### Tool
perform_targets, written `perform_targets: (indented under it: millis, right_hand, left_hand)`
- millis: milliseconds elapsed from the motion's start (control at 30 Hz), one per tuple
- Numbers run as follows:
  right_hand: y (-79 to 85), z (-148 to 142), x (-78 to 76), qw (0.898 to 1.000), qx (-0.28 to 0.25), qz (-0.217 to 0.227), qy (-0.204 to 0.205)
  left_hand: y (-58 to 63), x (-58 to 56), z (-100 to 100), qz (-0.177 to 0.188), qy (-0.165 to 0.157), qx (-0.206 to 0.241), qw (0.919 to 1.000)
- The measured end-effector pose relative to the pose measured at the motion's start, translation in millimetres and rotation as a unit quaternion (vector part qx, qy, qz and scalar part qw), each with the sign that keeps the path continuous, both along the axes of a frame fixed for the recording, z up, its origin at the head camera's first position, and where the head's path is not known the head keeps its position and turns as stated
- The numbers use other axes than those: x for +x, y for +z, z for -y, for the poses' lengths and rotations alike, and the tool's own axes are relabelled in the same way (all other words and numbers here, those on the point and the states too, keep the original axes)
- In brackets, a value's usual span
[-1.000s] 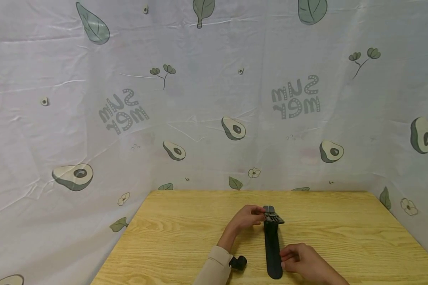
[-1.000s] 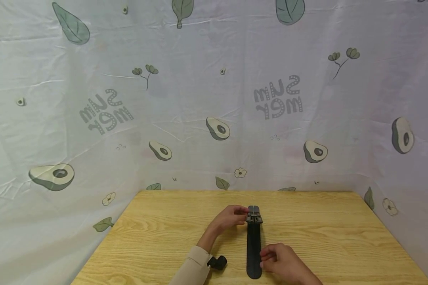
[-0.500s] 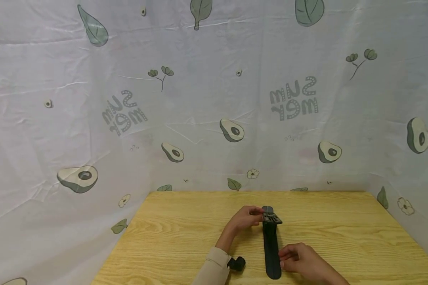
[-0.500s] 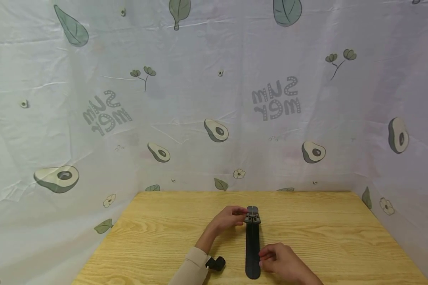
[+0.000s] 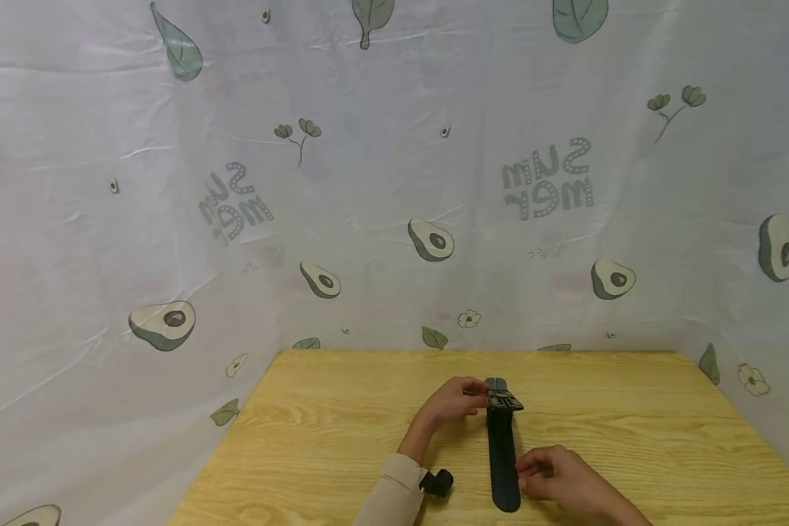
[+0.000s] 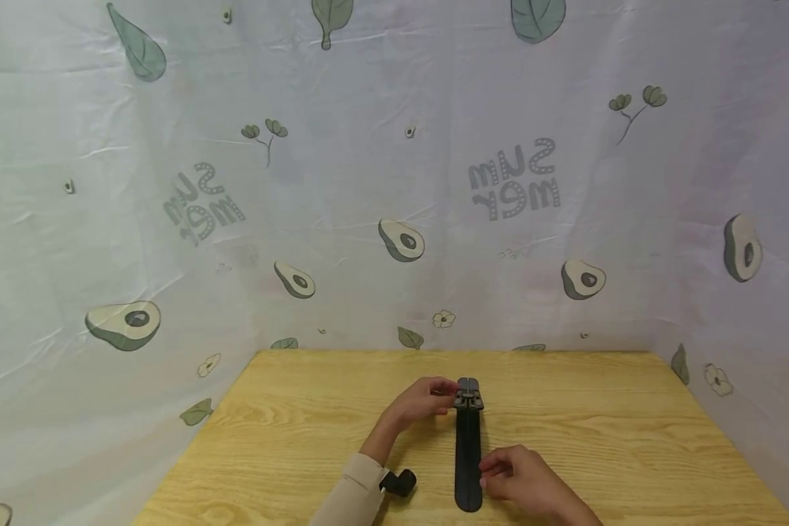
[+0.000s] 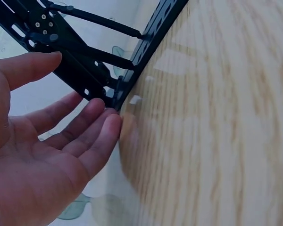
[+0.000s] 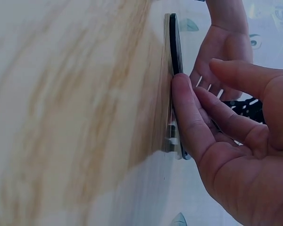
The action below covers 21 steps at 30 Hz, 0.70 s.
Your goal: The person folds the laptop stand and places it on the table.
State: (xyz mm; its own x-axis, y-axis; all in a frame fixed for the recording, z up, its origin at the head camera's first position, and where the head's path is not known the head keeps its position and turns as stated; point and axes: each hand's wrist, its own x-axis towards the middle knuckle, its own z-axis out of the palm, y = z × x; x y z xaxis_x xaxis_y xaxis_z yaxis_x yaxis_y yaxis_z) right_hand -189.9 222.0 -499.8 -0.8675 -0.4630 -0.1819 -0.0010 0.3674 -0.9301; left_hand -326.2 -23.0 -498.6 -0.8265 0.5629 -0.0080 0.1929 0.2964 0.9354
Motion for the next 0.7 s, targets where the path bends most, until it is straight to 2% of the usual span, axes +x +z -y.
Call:
perform_targets:
  millis: [133,267,333,433,600,700]
  right_hand:
    - [-1.1,-5.3,-4.4,1.0,0.006,-0.002,0.02]
    - [1.3,-8.4,-8.7,1.0,0.002,-0.023,0.014]
    - [4.2,-7.7,-10.3,0.999,-0.003,-0.044,-0.008]
    - [9.5,-4.9,-15.5,0.996,0.022,-0.073,-0.053]
    - [21.6,1.0,-24.6,0.975,0.089,-0.144,-0.145]
    - [28.9,4.0,-30.1,0.964,0.106,-0.181,-0.162]
  left_hand:
    - [3.6,1.6,1.5,-0.003,-0.002,-0.003,1.0]
    - [8.4,4.7,5.1,-0.011,-0.009,-0.009,0.9999]
    - [11.5,6.6,7.1,-0.02,-0.013,-0.014,0.9996]
    - [15.8,10.0,9.3,-0.035,-0.018,-0.023,0.999]
    - [20.4,14.9,9.7,-0.045,-0.026,-0.026,0.9983]
    - [21.8,16.9,8.4,-0.063,-0.023,-0.032,0.9972]
